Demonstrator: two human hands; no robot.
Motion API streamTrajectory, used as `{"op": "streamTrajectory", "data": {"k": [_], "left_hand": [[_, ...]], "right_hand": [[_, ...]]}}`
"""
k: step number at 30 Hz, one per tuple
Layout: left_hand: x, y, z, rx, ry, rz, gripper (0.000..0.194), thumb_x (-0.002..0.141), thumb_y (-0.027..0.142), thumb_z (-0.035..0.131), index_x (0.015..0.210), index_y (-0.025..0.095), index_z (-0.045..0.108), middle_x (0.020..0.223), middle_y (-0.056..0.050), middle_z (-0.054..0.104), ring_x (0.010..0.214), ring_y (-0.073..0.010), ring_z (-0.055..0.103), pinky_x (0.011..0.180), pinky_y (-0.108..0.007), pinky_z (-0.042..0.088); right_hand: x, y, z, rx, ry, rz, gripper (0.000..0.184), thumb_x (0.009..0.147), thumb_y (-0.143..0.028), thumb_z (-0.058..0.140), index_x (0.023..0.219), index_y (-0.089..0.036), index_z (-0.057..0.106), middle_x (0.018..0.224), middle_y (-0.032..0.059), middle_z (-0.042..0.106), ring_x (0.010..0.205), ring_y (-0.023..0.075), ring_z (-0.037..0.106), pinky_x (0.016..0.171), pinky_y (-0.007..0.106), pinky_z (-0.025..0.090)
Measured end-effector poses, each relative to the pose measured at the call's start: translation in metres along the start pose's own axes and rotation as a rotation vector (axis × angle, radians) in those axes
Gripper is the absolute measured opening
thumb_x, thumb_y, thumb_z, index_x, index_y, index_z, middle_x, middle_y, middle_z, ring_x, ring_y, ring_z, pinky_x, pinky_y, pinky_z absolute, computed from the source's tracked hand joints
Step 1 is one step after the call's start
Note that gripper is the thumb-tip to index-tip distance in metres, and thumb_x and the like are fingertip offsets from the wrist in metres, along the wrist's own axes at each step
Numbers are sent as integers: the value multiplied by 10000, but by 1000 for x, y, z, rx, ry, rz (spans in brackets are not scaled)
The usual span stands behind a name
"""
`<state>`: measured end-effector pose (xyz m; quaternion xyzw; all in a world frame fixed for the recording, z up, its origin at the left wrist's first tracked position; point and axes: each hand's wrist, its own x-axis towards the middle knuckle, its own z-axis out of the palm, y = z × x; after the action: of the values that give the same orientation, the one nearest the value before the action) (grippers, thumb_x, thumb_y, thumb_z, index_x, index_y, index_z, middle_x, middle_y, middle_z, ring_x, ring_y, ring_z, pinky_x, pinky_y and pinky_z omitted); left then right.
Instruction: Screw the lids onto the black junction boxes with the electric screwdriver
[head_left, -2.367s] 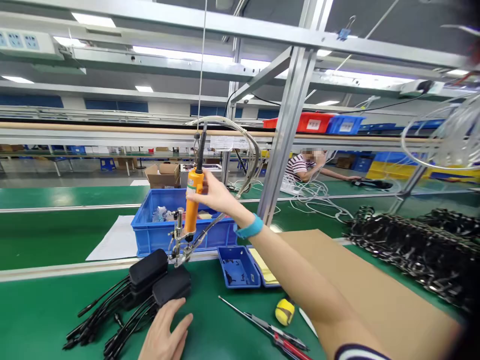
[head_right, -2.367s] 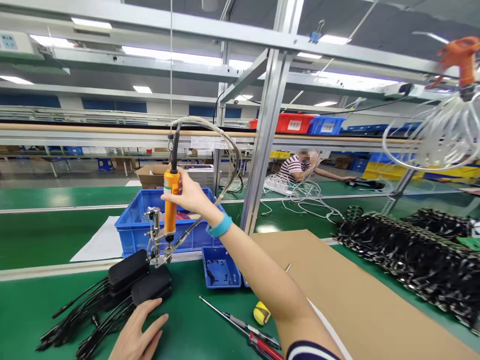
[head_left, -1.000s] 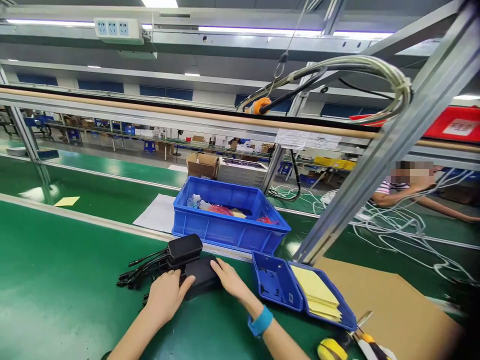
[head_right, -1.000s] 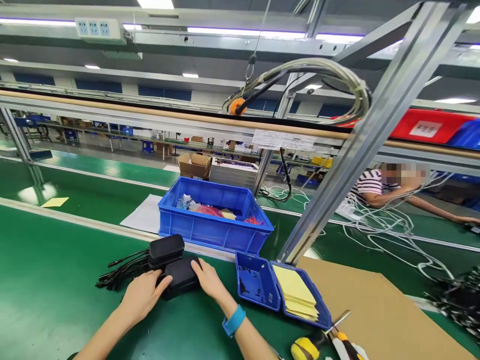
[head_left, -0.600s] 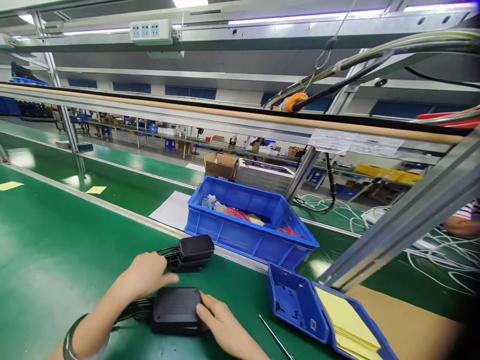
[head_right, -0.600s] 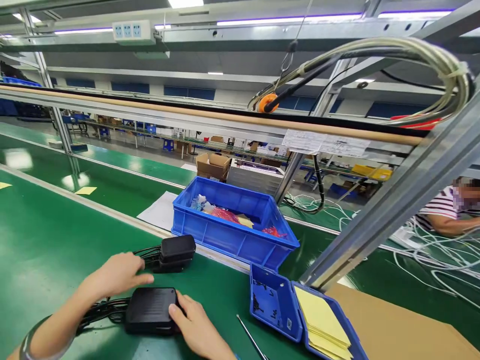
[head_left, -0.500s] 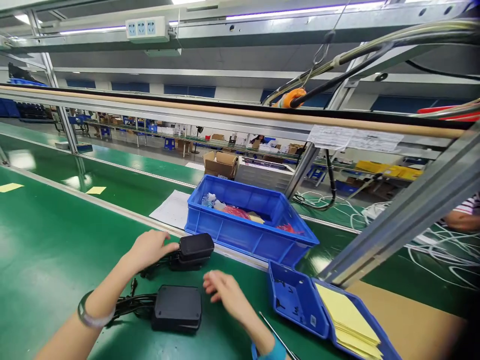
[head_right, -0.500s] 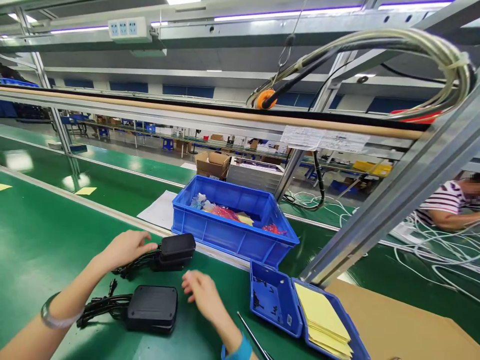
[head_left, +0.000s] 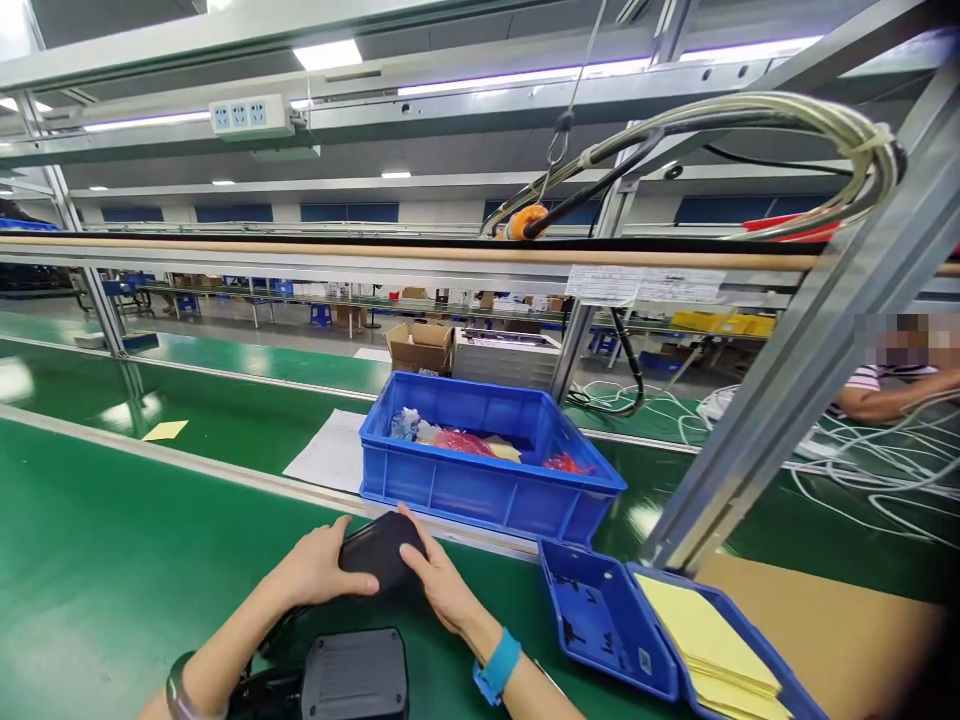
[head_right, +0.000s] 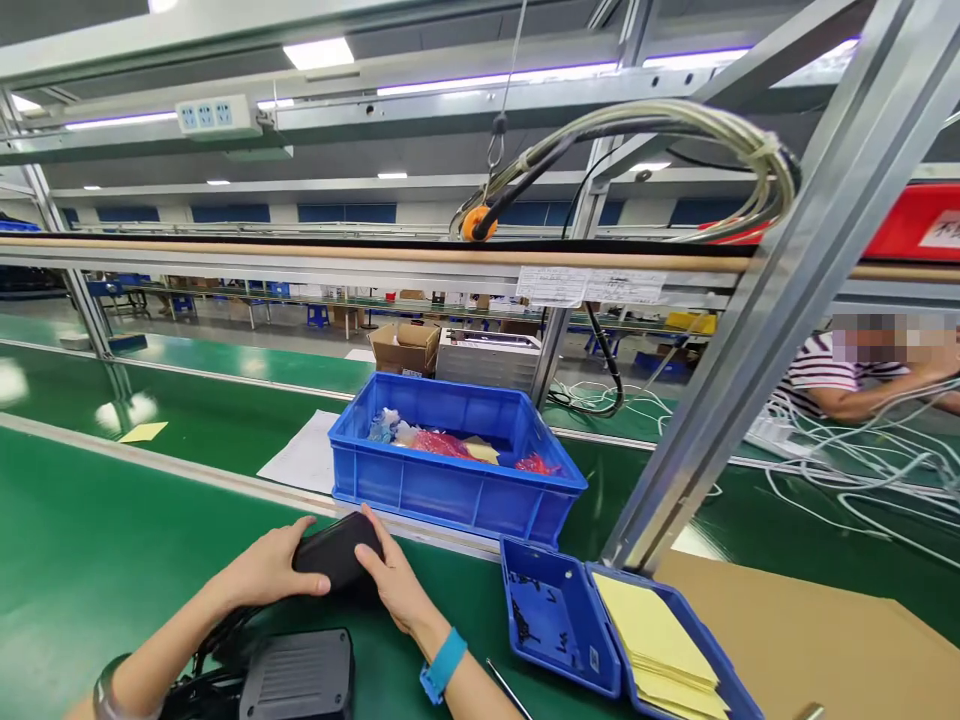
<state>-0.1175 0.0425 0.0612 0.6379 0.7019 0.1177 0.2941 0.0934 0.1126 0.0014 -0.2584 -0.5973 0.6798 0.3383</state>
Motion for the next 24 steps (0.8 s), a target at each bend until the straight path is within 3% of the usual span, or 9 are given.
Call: {"op": "streamTrajectory", "data": {"k": [4, 6, 8, 12, 14, 17, 20, 24], "left_hand": [[-3, -2, 22, 251, 177, 49, 1290, 466, 354, 866, 1514, 17, 195, 1389, -262, 427, 1276, -371, 412, 1093, -431, 317], [-1, -5, 30, 295, 184, 67, 1294, 454, 232, 837, 1525, 24, 143, 1455, -269, 335, 1351, -371, 316, 1150, -450, 222], [0, -8, 36, 245, 159, 91, 1264, 485, 189, 779, 1535, 45, 90, 1481, -263, 289, 1391, -362, 256, 1170, -470, 170], [3, -12, 41, 134, 76, 125, 1231, 494, 89, 666, 1539, 62, 16, 1535, -274, 118, 1459, -373, 81, 1188, -458, 124], [6, -14, 43, 107, 57, 123, 1231, 471, 21, 599, 1537, 63, -15, 1546, -281, 19, 1470, -369, 33, 1189, -431, 143], [10, -17, 44, 46, 93, 179, 1281, 444, 2, 616, 1541, 97, -39, 1552, -261, -9, 1467, -351, 98, 1180, -399, 207], [9, -11, 40, 81, 223, 375, 1241, 523, 103, 680, 1551, 160, -13, 1572, -217, -12, 1467, -352, 86, 1188, -452, 186], [-8, 22, 33, 91, 499, 721, 1154, 630, 145, 613, 1541, 242, -87, 1563, -172, 132, 1456, -370, 124, 1182, -563, 112]], "right_hand": [[-9, 0, -14, -346, -162, -49, 1168, 631, -453, 823, 1543, -226, 131, 1625, 52, -45, 1502, 206, -50, 1229, 380, 40], [-9, 3, -16, -498, -179, 16, 1321, 569, -392, 852, 1542, -210, -23, 1604, 59, -174, 1488, 210, -141, 1225, 393, 29], [-5, 8, -15, -579, -181, 82, 1443, 514, -393, 864, 1516, -153, -145, 1590, 115, -204, 1481, 236, -167, 1220, 419, 13], [4, 22, -8, -673, -175, 86, 1584, 425, -480, 876, 1475, -27, -219, 1581, 269, -22, 1493, 317, -31, 1216, 464, 16], [6, 27, -4, -684, -113, 58, 1559, 406, -472, 890, 1506, -47, -129, 1570, 274, 82, 1484, 336, 61, 1217, 476, 65], [3, 22, 2, -648, -13, -12, 1430, 390, -340, 908, 1508, -92, 52, 1539, 244, 189, 1451, 334, 170, 1214, 466, 143], [-9, -9, 8, -709, 51, -184, 1230, 422, -163, 840, 1468, -145, 192, 1462, 188, 297, 1388, 318, 270, 1193, 463, 230], [-47, -86, 18, -897, 42, -555, 1061, 569, -121, 703, 1496, -269, 207, 1348, 114, 361, 1308, 288, 345, 1145, 481, 315]]}}
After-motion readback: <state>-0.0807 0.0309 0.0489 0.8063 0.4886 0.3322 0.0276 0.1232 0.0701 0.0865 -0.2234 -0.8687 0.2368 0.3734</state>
